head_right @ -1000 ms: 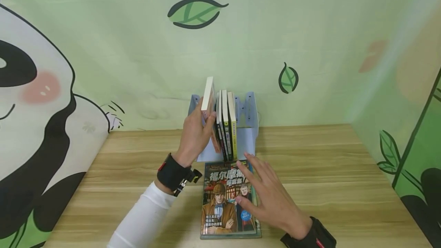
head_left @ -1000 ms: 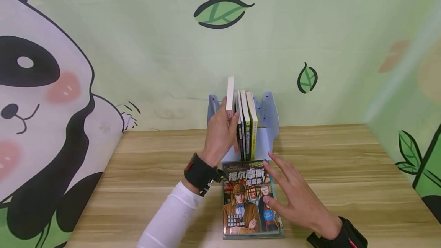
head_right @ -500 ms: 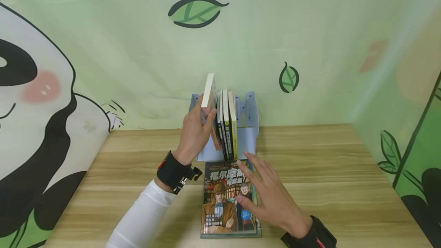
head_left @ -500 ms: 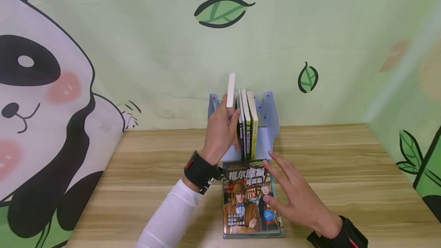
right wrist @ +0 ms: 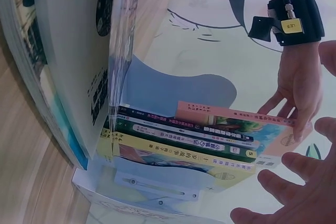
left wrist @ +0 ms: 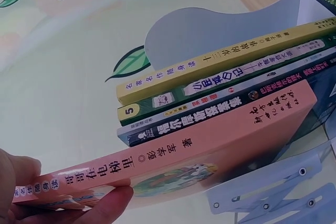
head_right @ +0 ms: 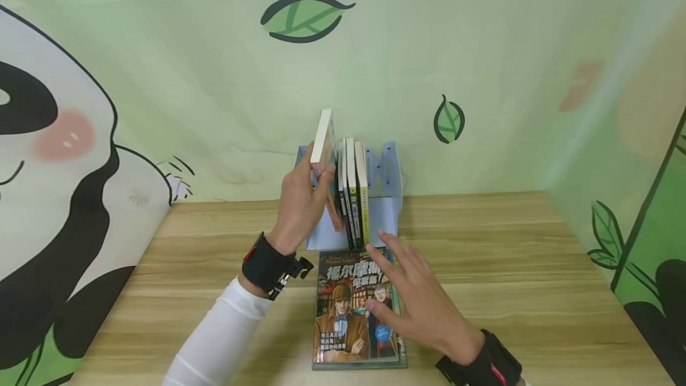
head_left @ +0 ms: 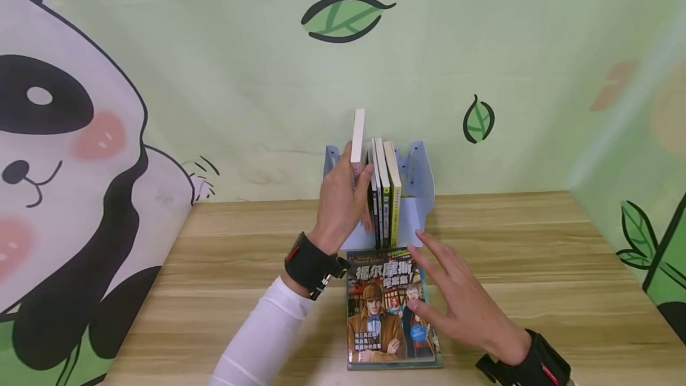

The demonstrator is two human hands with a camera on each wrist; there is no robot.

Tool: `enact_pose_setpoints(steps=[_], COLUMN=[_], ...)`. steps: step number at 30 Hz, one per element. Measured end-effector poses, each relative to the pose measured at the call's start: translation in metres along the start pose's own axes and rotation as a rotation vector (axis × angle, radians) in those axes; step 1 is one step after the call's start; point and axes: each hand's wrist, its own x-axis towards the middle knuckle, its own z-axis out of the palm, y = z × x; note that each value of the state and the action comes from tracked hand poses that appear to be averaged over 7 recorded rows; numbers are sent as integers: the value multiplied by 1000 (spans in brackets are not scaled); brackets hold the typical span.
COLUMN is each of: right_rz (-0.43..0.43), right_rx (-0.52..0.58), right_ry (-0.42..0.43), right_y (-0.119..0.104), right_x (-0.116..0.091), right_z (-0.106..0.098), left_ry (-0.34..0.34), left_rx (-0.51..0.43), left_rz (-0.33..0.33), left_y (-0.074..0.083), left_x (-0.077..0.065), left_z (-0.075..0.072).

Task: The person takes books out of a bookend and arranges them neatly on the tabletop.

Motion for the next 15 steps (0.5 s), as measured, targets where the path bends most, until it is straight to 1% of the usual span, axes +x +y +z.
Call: enact_pose_setpoints(steps=[5,15], right_rz=[-9,5], right_rx=[-4,-3], right_ry=[7,1], right_y=[1,-1], right_x=[1,3], right_z=[0,-4], left_ry=[12,55], left_rx=[8,9], left_rz=[6,31], left_y=[3,6], left_x=[0,3], left_z=[-3,-9])
